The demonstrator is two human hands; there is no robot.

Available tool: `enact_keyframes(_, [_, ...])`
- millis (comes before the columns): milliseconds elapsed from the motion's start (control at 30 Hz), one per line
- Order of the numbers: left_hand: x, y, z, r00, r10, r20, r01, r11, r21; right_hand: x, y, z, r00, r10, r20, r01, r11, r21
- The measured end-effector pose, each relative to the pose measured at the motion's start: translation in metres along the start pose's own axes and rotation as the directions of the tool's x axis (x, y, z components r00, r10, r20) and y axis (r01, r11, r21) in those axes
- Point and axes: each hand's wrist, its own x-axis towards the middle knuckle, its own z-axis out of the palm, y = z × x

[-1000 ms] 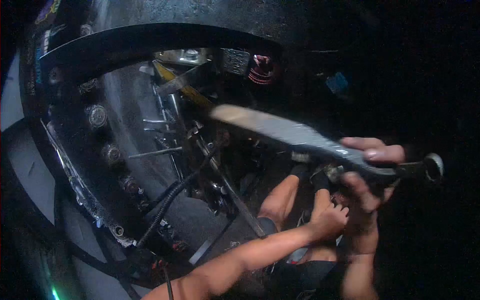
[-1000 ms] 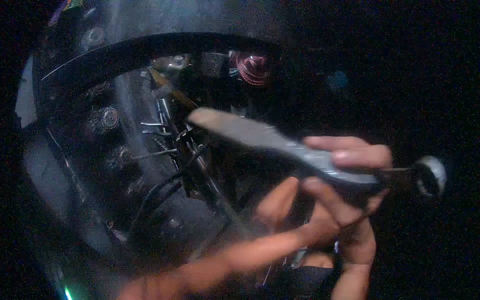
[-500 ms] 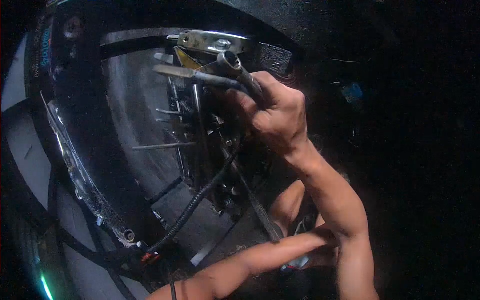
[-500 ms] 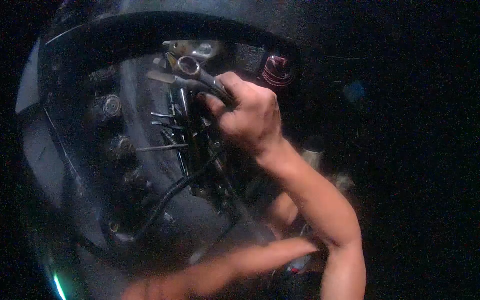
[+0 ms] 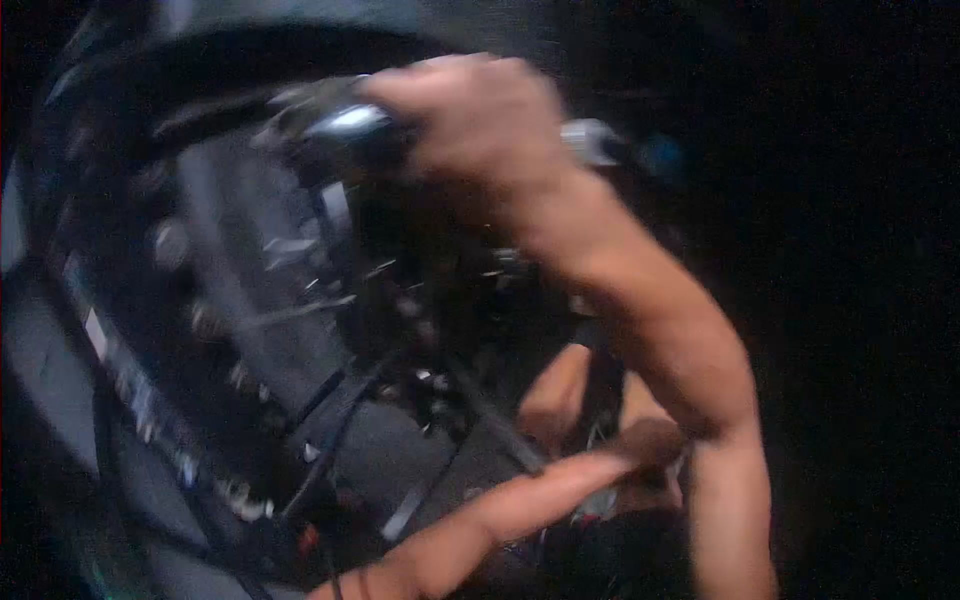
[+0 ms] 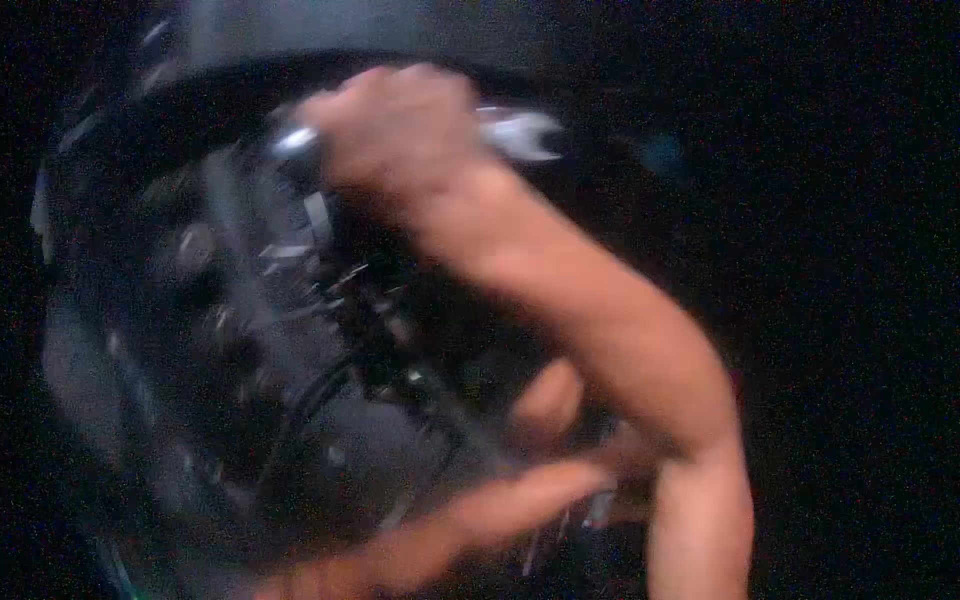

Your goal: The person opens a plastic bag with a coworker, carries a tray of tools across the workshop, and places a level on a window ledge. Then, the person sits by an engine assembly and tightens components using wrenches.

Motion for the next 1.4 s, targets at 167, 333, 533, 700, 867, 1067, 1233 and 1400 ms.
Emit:
enact_keyframes(167, [-0.011,0.002,0.0,0.996,0.032,0.078,-0.029,0.999,-0.042,-0.069,0.029,-0.035,0.961,0.098,-0.258,-0.08,0.994,0.08])
enact_keyframes(333, [-0.01,-0.004,-0.005,0.994,0.012,0.109,0.016,0.968,-0.25,-0.218,0.136,-0.105,0.801,0.508,-0.318,-0.563,0.819,-0.11])
enact_keyframes(533, [-0.009,0.018,-0.035,0.987,0.017,0.157,-0.018,1.0,0.005,-0.431,0.268,-0.177,0.147,0.846,-0.513,-0.976,0.038,-0.217])
enact_keyframes(700, [-0.003,0.017,-0.037,0.98,0.009,0.197,-0.011,1.0,0.012,-0.446,0.283,-0.199,0.069,0.701,-0.71,-0.938,-0.197,-0.286])
enact_keyframes(867, [-0.001,0.016,-0.038,0.981,0.016,0.194,-0.021,1.0,0.024,-0.455,0.302,-0.184,0.126,0.625,-0.77,-0.91,-0.237,-0.341])
enact_keyframes(1067, [0.002,0.017,-0.043,0.988,0.024,0.156,-0.023,1.0,-0.007,-0.472,0.311,-0.188,0.138,0.704,-0.697,-0.877,-0.24,-0.417])
enact_keyframes(1233, [0.004,0.019,-0.047,0.985,0.003,0.175,-0.002,1.0,-0.006,-0.493,0.313,-0.188,0.075,0.819,-0.568,-0.863,-0.232,-0.449])
enact_keyframes(1400, [0.007,0.021,-0.052,0.986,-0.004,0.169,0.006,1.0,-0.014,-0.499,0.312,-0.184,0.251,0.815,-0.522,-0.801,-0.128,-0.584])
